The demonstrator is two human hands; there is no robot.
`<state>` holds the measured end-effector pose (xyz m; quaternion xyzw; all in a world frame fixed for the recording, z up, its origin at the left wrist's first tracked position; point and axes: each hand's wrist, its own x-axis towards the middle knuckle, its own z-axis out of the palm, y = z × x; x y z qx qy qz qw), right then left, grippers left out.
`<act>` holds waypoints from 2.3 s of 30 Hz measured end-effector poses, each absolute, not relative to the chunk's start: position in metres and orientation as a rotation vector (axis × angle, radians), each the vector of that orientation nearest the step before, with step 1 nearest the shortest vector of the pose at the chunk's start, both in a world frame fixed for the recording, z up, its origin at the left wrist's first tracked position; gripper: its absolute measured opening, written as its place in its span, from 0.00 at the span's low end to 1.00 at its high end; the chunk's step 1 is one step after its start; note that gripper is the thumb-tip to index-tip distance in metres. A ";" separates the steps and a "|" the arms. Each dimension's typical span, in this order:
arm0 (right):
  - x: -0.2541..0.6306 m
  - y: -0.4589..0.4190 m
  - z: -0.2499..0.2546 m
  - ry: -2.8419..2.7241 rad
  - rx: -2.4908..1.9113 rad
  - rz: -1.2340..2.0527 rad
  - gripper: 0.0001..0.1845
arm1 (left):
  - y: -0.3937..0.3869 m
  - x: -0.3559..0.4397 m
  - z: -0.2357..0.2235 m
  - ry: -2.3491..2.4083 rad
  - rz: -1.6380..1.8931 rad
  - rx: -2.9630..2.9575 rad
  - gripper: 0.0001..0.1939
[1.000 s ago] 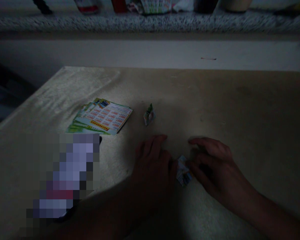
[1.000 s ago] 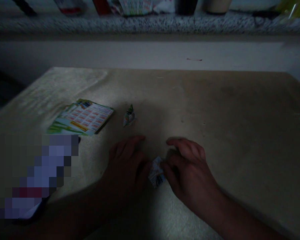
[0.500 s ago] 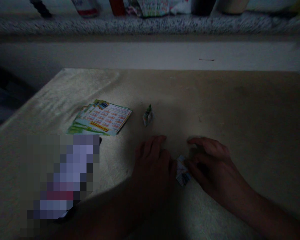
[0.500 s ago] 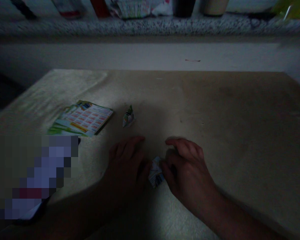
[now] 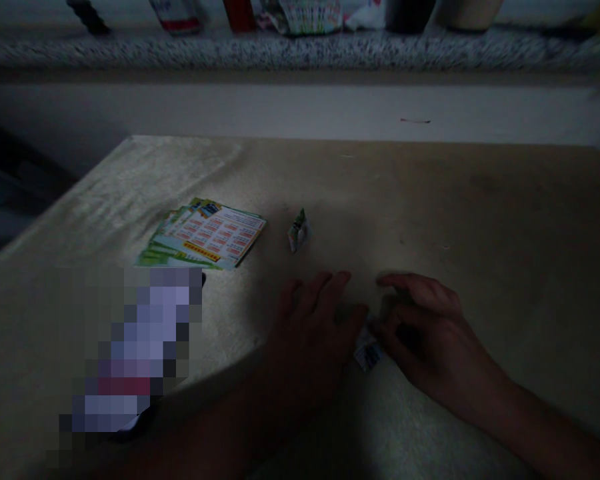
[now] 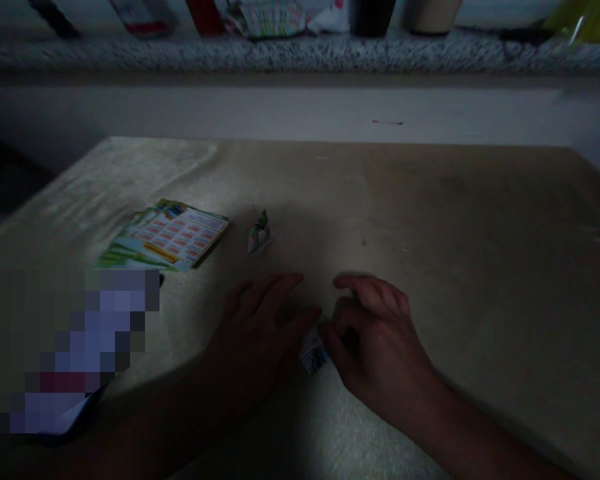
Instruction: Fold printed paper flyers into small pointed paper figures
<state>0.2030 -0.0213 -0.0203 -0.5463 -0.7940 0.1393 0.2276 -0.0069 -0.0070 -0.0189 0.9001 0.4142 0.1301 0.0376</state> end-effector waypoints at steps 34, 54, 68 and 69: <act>0.208 -0.023 -0.014 -2.203 -1.589 0.389 0.08 | -0.010 -0.002 -0.024 1.271 0.382 2.815 0.17; 0.213 -0.025 -0.022 -2.174 -1.537 0.401 0.05 | -0.002 -0.001 -0.021 1.121 0.493 2.628 0.13; 0.206 -0.019 -0.010 -2.028 -1.139 0.754 0.06 | -0.003 -0.006 -0.023 1.181 0.640 1.490 0.12; 0.206 -0.020 -0.009 -1.992 -1.137 0.775 0.06 | -0.003 -0.006 -0.021 1.163 0.669 1.371 0.13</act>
